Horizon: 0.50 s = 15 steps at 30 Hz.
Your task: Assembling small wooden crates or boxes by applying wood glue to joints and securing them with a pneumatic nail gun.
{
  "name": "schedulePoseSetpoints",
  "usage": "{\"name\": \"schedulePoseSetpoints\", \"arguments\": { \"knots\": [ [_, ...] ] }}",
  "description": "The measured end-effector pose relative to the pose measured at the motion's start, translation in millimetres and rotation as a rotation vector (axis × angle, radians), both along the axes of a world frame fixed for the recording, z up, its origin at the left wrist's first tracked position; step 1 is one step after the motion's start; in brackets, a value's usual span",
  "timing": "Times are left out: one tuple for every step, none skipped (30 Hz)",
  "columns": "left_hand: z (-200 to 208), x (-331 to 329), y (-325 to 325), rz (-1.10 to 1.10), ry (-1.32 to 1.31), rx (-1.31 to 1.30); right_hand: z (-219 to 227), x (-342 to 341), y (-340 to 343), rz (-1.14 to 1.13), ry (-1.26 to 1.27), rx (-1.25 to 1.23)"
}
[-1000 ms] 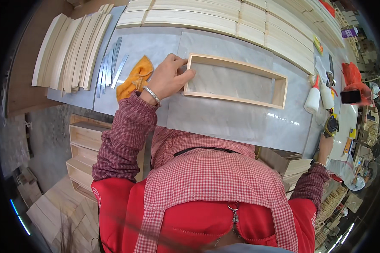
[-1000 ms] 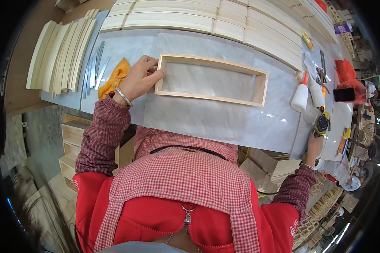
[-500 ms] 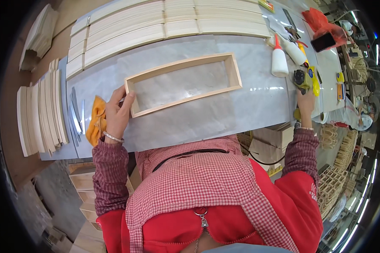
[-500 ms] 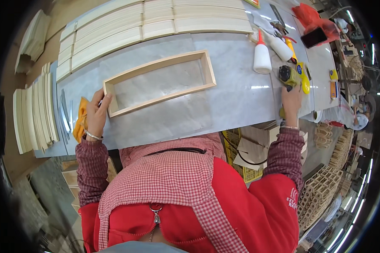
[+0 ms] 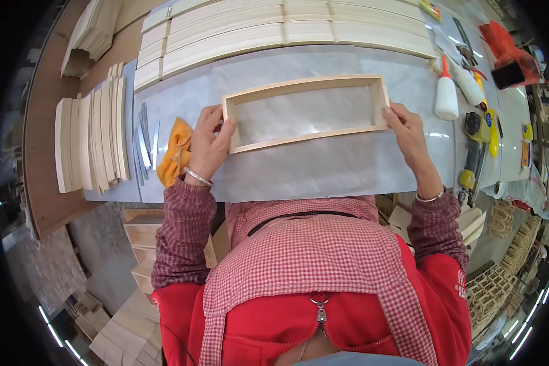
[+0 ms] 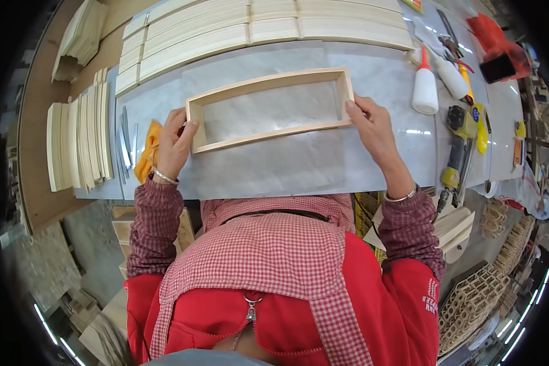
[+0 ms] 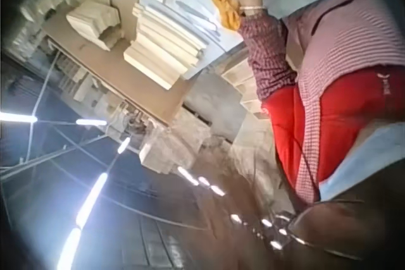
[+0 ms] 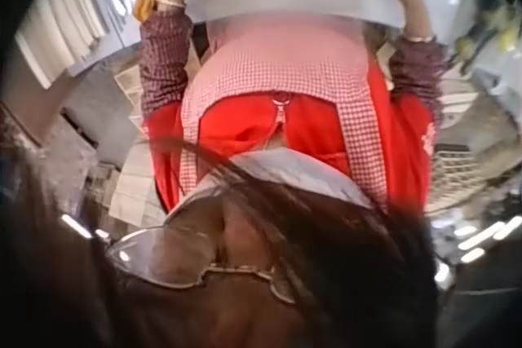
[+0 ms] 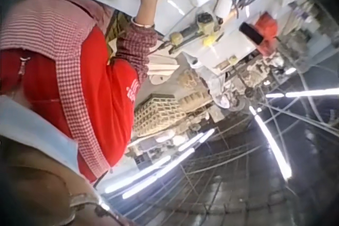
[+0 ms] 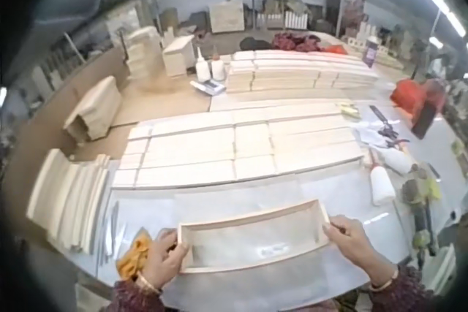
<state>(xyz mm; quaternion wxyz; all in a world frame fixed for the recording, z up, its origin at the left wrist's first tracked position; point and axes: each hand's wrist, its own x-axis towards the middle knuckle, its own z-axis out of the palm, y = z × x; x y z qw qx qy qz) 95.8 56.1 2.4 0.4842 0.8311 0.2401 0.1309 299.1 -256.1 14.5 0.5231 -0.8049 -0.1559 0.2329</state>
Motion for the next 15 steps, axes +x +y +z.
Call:
{"name": "schedulePoseSetpoints", "arguments": {
  "knots": [
    [2.8,0.3,-1.1,-0.002,0.01,0.011,0.2,0.4,0.6,0.001,0.0,0.005],
    [4.8,0.6,-1.8,-0.008,0.019,0.021,-0.1,0.2,0.5,-0.002,-0.001,0.007],
    [4.9,0.6,-2.0,-0.017,0.027,0.029,-1.3,-0.8,0.0,-0.008,-0.004,0.008],
    [2.9,1.5,-1.9,-0.015,0.039,0.034,-1.6,-0.4,-1.2,0.0,-0.033,0.014],
    [1.1,0.2,1.0,-0.016,0.05,0.039,-2.6,0.5,1.2,0.005,-0.064,0.019],
    [1.7,-0.1,2.6,-0.05,0.037,0.03,-0.9,-0.7,-0.2,-0.029,-0.076,0.008],
    [1.6,-0.4,5.7,-0.07,0.036,0.071,0.6,-0.1,0.8,0.0,-0.095,-0.008],
    [0.6,-0.3,7.0,-0.091,0.033,0.114,1.7,0.5,1.1,0.027,-0.113,-0.023],
    [-0.8,-2.0,7.0,-0.066,0.034,0.103,-0.8,0.8,3.6,-0.008,-0.071,0.029],
    [-1.9,-3.5,5.7,-0.042,0.036,0.094,-2.9,1.6,3.5,-0.045,-0.032,0.085],
    [-0.9,-5.2,6.5,-0.076,0.032,0.094,-3.1,3.6,2.4,-0.078,-0.035,0.083],
    [-0.2,-6.2,8.4,-0.035,0.083,0.063,-2.7,5.9,0.8,-0.07,0.07,0.086],
    [0.0,-2.7,10.2,0.007,0.135,0.035,-2.1,7.6,-1.8,-0.06,0.176,0.094],
    [1.3,0.0,13.1,-0.015,0.14,0.046,-2.5,7.2,-2.4,-0.081,0.181,0.105],
    [2.9,2.8,16.1,-0.003,0.158,0.028,-2.9,6.8,-3.4,-0.067,0.186,0.117]
  ]
}}
